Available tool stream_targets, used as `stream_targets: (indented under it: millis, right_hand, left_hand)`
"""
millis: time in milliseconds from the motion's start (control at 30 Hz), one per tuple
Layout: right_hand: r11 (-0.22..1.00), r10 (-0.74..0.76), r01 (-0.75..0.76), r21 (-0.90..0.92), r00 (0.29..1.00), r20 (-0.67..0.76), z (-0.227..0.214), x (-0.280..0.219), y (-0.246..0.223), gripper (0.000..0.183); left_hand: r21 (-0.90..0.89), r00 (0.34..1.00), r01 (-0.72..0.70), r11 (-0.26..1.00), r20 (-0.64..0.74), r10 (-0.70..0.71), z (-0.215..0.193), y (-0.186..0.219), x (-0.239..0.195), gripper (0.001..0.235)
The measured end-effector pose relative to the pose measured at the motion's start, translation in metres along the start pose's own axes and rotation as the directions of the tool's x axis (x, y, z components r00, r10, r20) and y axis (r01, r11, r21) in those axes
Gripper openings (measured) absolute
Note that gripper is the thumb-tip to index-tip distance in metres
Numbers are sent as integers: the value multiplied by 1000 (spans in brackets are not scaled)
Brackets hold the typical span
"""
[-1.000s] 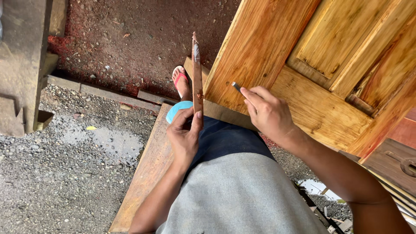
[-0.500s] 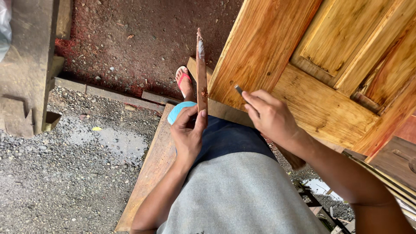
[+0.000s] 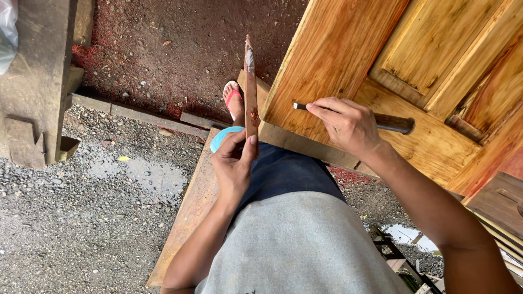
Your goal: The person uses a chisel and a wooden guide to carve a groove along the edge of a wooden door panel. They repeatedly tap the chisel with a mallet to remove wood shavings and deepen the groove.
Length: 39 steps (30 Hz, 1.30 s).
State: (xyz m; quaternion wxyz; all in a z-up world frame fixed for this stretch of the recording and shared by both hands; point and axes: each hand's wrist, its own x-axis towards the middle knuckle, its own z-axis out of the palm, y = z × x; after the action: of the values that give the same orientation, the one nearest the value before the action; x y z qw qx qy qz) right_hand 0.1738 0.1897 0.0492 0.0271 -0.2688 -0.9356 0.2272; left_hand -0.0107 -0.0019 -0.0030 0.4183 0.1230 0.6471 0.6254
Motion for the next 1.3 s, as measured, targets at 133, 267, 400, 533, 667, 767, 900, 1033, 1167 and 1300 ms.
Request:
stream_targets:
  millis: [133,267,400,533,667,767,900,1033,1167,1300]
  right_hand:
    - [998,-1,4,-57,998,66,-8,5,-7,20]
    - [974,100,-67,-216,985,143,-24,10,-27,22]
    - [972,231,-221,-78,960,161,-18,-4,-24,21]
    - [970,234,-238,51,969,79,-5,-20,-26,27]
    - [957,218,-216,194,976,12,-1,-26,-44,28]
    - [947,182,-165,276,983,-38,-21,-5,-76,27]
    - [948,178,-136,288,976,-128,-19,1,-86,21]
    - [932,239,-182,312,959,-153,-21,-12,-87,20]
    - [886,290,-191,423,939,-183,-22,-25,-87,21]
    - [893,295,-152,424,909,-294,-12,-33,-82,15]
  left_hand:
    - [5,1000,15,1000,2,-15,-1,3,0,18]
    - [10,1000,18,1000,3,-18,-2,2,-1,19]
    - [-5,1000,25,1000,2,-25,-1,2,-2,18]
    - [-24,999,29,999,17,-29,4,9,-4,17]
    - [-49,998,41,998,43,-39,7,10,-5,16]
    - [-39,997,46,998,67,-44,10,13,-8,16]
    - [5,990,27,1000,137,-28,16,30,-8,17]
    - [-12,980,66,998,190,-62,17,26,-12,15]
    - [-192,965,199,961,207,-159,29,30,-18,15]
    - [-318,934,339,886,228,-275,42,33,-21,11]
